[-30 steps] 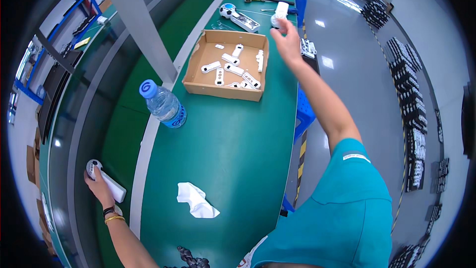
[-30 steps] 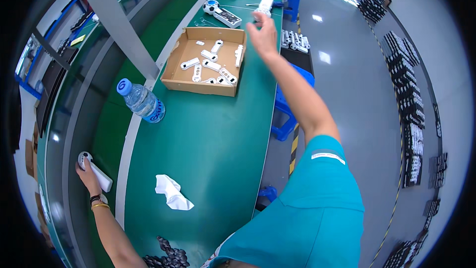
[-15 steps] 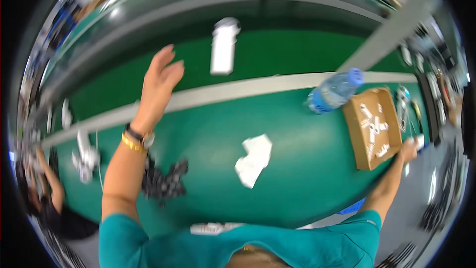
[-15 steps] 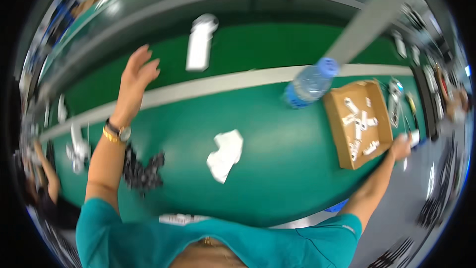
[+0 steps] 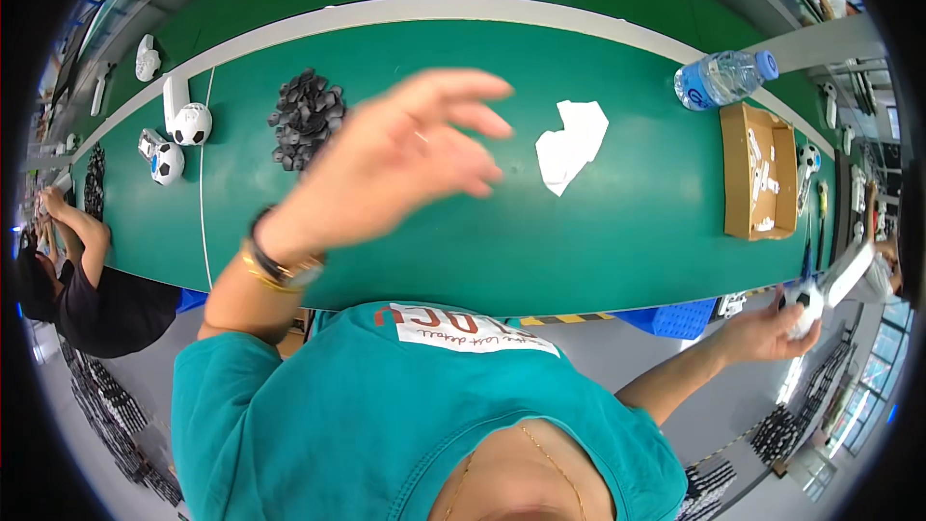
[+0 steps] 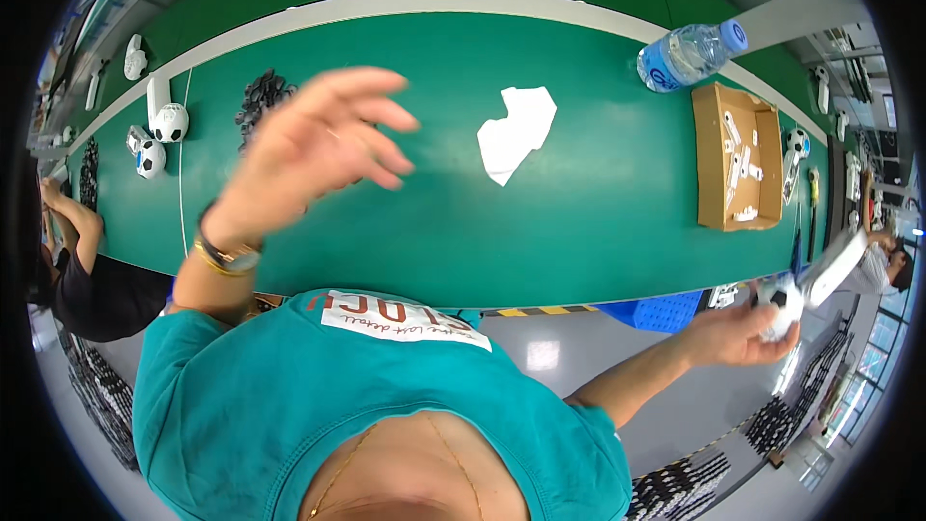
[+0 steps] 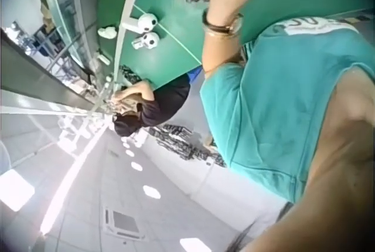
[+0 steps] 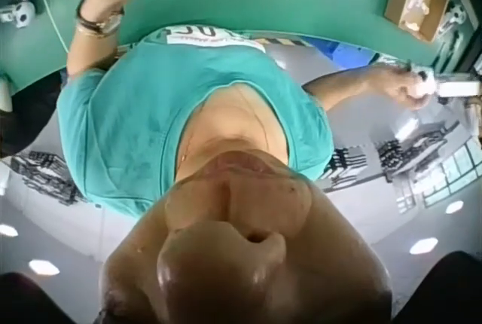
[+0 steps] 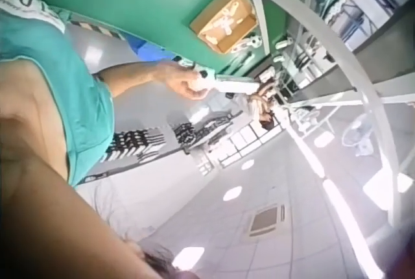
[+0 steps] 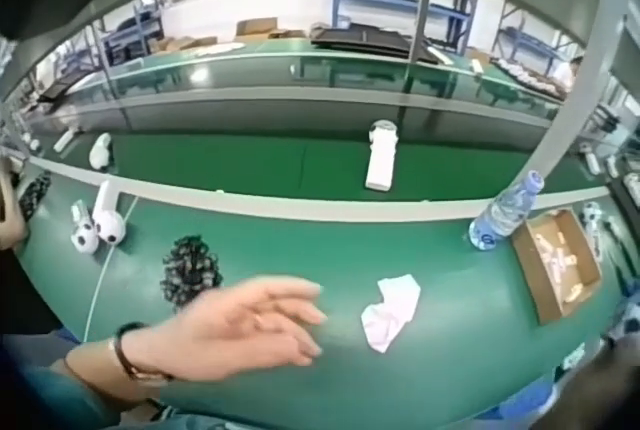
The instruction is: Assembling small plastic soccer-ball themed fans at a factory workbench.
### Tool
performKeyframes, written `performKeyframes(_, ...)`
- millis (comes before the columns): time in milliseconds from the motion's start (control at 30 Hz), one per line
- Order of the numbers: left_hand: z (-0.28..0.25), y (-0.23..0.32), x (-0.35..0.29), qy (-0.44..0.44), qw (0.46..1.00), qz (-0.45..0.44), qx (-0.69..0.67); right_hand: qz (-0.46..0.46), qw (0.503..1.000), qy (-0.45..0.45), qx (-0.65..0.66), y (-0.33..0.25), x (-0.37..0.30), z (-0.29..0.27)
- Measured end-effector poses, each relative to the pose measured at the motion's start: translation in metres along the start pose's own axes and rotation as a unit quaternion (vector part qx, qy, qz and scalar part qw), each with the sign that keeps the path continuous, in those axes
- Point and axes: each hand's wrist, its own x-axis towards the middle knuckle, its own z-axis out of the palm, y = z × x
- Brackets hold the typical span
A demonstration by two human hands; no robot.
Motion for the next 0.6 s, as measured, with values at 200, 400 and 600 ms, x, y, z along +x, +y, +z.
performKeyframes(200,0.047,-0.021,-0.034,-0.044,0.990,0.041,-0.127,-0.236,0.858,-0.455,0.039,-0.113,-0.085,0.133)
performKeyframes(400,0.004,-0.040,-0.061,0.164,0.948,0.085,-0.261,-0.118,0.782,-0.561,0.247,-0.157,-0.175,0.211)
performKeyframes(600,-0.065,-0.034,-0.074,0.206,0.948,0.062,-0.233,0.055,0.764,-0.616,0.182,-0.130,-0.183,0.264)
